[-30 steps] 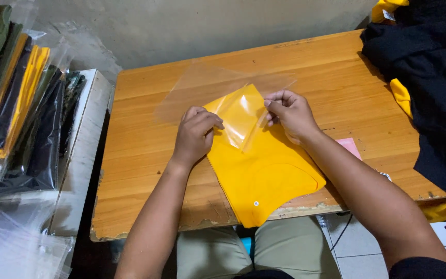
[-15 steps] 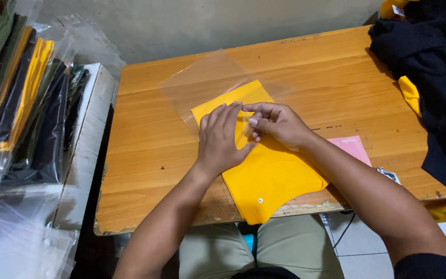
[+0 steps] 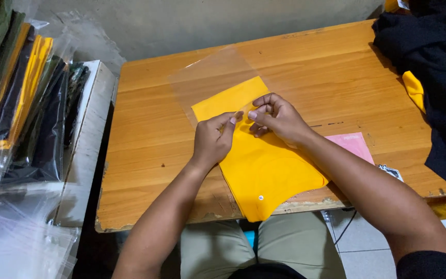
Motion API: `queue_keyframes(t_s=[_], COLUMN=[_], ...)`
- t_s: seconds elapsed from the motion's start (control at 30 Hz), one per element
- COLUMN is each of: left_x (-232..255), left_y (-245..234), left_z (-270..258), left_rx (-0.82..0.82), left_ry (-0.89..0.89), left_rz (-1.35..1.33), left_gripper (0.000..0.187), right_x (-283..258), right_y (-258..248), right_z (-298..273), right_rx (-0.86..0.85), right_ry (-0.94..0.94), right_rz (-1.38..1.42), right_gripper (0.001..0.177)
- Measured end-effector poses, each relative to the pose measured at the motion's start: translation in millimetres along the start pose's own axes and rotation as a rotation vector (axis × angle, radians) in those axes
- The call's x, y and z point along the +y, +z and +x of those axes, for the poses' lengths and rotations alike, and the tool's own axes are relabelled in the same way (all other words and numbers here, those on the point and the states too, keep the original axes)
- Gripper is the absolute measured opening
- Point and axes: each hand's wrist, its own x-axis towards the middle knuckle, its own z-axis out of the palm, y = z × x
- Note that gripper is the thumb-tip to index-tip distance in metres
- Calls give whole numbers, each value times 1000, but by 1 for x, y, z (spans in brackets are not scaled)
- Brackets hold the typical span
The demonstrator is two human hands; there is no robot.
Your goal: The person folds a yellow t-shirt on a wooden table, aligning edges and smoothing the fabric. They then place the folded shirt into a clear plastic bag and seal it. The shirt remains on the table after packaging.
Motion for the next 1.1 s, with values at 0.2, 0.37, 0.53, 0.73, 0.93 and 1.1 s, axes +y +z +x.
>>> queue_keyframes(t_s=[0.2, 0.37, 0.53, 0.73, 0.93, 1.1], left_x=[9, 8, 12, 12, 4, 19], left_y=[0, 10, 13, 16, 8, -6], left_z=[0, 0, -3, -4, -2, 3], left_rx=[-148, -230, -333, -288, 32, 240], left_ry=[72, 138, 157, 94, 102, 121], left_rz=[66, 175, 366, 299, 230, 349], left_gripper=[36, 41, 50, 50, 28, 20], right_x=[1, -7, -2, -3, -8, 4], right_y=[0, 5, 4, 8, 8, -4], right_z=[1, -1, 2, -1, -4, 2], right_rx=[60, 112, 144, 185, 224, 272], right_ry=[47, 73, 64, 31, -28, -116], right_rz=[-21, -24, -49, -136, -299, -534], right_gripper=[51, 51, 56, 49, 48, 42])
